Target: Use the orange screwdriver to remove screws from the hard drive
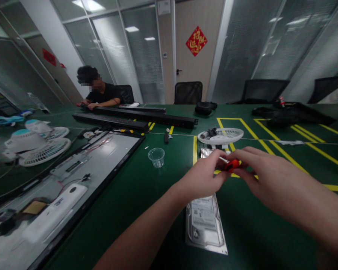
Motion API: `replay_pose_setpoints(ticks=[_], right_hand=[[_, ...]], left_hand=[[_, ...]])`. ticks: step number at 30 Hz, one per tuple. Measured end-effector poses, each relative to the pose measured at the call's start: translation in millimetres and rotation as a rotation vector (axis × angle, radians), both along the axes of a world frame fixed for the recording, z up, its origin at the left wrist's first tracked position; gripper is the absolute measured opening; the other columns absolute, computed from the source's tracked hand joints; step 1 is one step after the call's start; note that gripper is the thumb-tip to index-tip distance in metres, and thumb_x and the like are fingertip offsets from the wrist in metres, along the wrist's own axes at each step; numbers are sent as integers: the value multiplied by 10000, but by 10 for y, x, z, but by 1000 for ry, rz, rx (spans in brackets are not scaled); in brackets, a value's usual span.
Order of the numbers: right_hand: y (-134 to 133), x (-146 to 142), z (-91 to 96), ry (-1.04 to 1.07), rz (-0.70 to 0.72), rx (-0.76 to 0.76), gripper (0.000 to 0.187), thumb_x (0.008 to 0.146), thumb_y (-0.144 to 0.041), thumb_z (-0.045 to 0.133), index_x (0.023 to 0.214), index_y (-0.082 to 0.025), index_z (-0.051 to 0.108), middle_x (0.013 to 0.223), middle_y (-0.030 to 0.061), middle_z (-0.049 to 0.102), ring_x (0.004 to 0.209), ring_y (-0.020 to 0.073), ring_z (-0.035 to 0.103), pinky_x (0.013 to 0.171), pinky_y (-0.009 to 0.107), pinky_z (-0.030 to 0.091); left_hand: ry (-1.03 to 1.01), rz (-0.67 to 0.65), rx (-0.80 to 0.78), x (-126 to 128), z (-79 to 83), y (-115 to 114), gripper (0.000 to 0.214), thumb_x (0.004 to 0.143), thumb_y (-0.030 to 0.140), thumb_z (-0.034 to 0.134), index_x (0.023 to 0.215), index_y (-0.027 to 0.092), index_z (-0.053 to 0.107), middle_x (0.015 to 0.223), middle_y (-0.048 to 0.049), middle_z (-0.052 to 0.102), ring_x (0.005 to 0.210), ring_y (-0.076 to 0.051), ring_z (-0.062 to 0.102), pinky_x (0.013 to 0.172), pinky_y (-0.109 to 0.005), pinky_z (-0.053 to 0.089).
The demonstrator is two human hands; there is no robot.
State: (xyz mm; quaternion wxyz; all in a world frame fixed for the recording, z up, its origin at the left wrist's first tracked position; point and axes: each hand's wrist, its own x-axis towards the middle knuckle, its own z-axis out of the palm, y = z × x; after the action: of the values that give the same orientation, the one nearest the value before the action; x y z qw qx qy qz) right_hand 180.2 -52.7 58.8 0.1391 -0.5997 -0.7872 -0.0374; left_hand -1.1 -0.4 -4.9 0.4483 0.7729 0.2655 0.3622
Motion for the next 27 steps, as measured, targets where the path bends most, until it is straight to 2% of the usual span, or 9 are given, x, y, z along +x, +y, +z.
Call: replay_pose_setpoints(ticks=[4,9,14,17,19,22,24,27], right_hand=[[34,2,-5,-23,-15,-4,391,925,-111,521,1219,-209,759,1176,145,771,948,326,773,801,455,582],[15,-32,22,-10,-46,-47,192,977,-310,581,1046,-238,746,953,98,788,767,292,729,652,400,503],[-9,-76,49,-54,-128,-55,354,1002,-575,547,956,-275,730,795,78,756,664,289,683,584,369,395],[-11,-68,57,-56,-166,-58,406,976,-639,569,914,-270,726,764,79,746,652,299,683,567,368,378],[-14,-51,56,-23,-123,-37,348,958,-590,621,963,-258,725,826,82,761,698,305,709,583,379,420],[-12,-18,36,33,3,12,271,950,-376,633,1167,-244,725,1055,103,785,841,314,758,681,421,528],[-2,1,18,42,62,28,363,945,-239,564,1273,-243,719,1191,122,773,921,321,774,754,457,573],[23,13,4,24,80,22,454,943,-151,482,1315,-232,730,1224,143,773,963,341,783,794,494,601]], left_hand=[[2,-20,-6,1,3,-1,351,977,141,660,1312,214,586,1238,-121,763,1148,-263,746,1012,-453,590],[-37,-34,55,-2,34,-3,400,898,197,783,1259,194,611,1256,-122,743,1130,-248,733,960,-377,587],[39,7,100,-22,68,-11,259,868,229,791,1064,197,626,1081,-66,755,993,-230,728,862,-344,572],[23,5,73,-27,63,-15,278,883,231,784,1100,201,614,1098,-73,762,999,-226,738,862,-338,573],[1,-4,42,-25,54,-15,329,902,217,767,1188,200,605,1151,-99,773,1043,-238,751,885,-351,581],[-5,9,9,-21,48,-19,403,944,211,727,1318,205,576,1210,-128,778,1121,-273,757,958,-416,591],[2,21,1,-18,49,-25,420,961,209,708,1356,213,565,1233,-133,771,1152,-290,751,992,-458,592],[5,18,2,-12,49,-32,413,960,185,689,1353,213,567,1242,-134,763,1166,-297,748,1009,-480,596]])
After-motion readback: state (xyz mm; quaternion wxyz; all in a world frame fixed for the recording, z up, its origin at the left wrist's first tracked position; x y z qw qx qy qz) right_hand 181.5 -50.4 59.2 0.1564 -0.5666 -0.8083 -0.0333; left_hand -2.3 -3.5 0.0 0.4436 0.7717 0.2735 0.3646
